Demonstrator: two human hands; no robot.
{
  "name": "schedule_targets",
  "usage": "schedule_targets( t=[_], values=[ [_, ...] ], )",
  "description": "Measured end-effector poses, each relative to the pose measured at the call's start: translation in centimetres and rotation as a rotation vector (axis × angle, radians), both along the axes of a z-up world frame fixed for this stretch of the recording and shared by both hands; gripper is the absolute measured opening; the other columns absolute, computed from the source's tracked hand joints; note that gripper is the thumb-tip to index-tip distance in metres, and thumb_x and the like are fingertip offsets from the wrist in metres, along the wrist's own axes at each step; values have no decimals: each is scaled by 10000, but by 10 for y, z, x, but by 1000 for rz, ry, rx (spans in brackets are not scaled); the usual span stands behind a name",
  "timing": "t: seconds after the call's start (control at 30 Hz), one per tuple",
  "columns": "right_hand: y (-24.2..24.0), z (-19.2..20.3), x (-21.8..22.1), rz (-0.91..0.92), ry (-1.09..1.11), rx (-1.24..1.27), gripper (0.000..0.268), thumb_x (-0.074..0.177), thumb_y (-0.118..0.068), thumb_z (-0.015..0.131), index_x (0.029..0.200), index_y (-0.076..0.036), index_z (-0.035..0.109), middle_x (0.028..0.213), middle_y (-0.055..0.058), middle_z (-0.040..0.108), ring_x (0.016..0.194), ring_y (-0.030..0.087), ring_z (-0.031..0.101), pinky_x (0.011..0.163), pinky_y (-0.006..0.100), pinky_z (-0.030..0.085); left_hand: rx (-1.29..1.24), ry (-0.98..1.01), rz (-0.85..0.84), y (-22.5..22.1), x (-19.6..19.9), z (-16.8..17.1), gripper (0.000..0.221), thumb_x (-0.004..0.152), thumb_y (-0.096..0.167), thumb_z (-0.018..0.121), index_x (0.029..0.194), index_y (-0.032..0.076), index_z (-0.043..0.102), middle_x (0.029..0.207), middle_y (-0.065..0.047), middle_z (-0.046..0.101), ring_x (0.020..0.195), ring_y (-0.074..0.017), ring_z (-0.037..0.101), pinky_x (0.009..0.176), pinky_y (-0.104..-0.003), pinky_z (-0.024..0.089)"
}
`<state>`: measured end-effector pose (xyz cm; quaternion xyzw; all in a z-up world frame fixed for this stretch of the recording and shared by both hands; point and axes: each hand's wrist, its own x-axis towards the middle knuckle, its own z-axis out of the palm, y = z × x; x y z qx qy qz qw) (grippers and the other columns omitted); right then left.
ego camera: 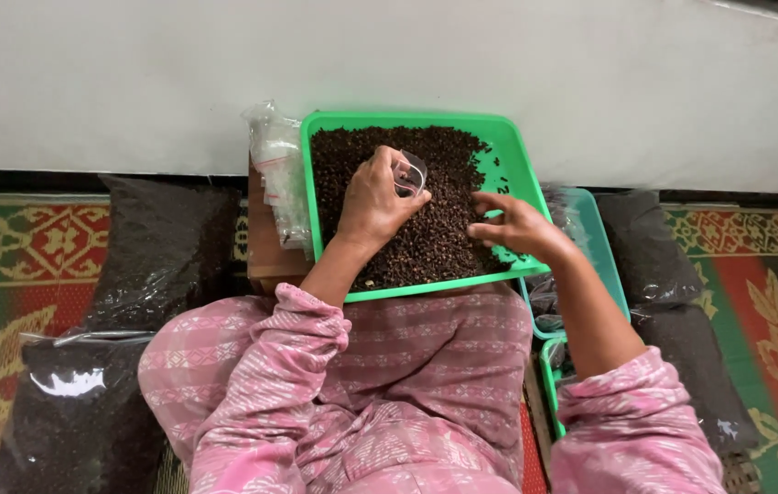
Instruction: The person fills small plastic bags with cloves by hand, using a small cup to scoop the cloves from a green tray and then placing the filled bags into another green container.
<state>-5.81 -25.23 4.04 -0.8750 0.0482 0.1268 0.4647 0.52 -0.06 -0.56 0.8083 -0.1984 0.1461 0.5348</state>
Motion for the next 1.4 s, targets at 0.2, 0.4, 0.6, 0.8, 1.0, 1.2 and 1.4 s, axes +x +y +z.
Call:
schedule_targets(
  t=[0.2, 0.4, 0.6, 0.8, 1.0, 1.2, 1.4],
  values=[
    [23, 0, 28, 77, -120, -79, 620, 837, -133, 845, 1410, -98, 610, 1248, 231, 599, 1005, 275, 660, 766, 388, 671, 23, 31, 6, -1, -1, 2, 519, 672, 267, 908, 1028, 154, 548, 927, -140, 720, 947, -413, 699, 864, -504, 564],
    [25, 17, 48, 248, -355, -422, 399, 817, -182, 880, 1185, -189, 726, 1021, 71, 734, 879, 247, 719, 815, 404, 610, 21, 60, 9, -1, 0, 0, 503, 690, 247, 905, 1026, 166, 540, 919, -111, 717, 955, -381, 705, 859, -479, 573],
    [64, 89, 40, 360, -546, -513, 413, 811, -254, 843, 1194, -211, 694, 1041, 71, 724, 926, 297, 732, 829, 475, 589, 24, 66, 23, -3, 2, 0, 493, 690, 277, 885, 1017, 179, 530, 903, -90, 707, 948, -379, 698, 859, -487, 569],
    [99, 106, 38, 449, -534, -507, 363, 835, -213, 819, 1178, -227, 701, 1049, 53, 713, 918, 287, 742, 836, 454, 596, 51, 65, 37, -1, -4, 10, 471, 728, 233, 865, 1028, 142, 512, 878, -132, 683, 934, -412, 688, 839, -526, 571],
    [116, 115, 17, 465, -529, -562, 148, 908, -233, 787, 1045, -197, 745, 1191, 93, 661, 989, 294, 716, 905, 440, 577, 36, 6, 70, -8, 1, -5, 480, 688, 251, 857, 1013, 141, 521, 857, -133, 689, 893, -407, 696, 819, -525, 581],
    [92, 79, 30, 515, -647, -554, 147, 922, -276, 768, 977, -167, 686, 1292, 92, 611, 1094, 431, 676, 883, 564, 567, -22, 7, 40, -5, -6, 3, 508, 651, 258, 896, 992, 152, 534, 853, -87, 698, 879, -366, 707, 766, -509, 594],
    [80, 112, 26, 417, -651, -250, 97, 960, -168, 745, 1048, -165, 706, 1392, 114, 593, 1152, 342, 675, 859, 401, 594, -235, 377, -319, 28, -24, 43, 914, 693, 535, 911, 1420, 178, 487, 1284, -203, 673, 1252, -450, 617, 1038, -589, 511]
  ],
)
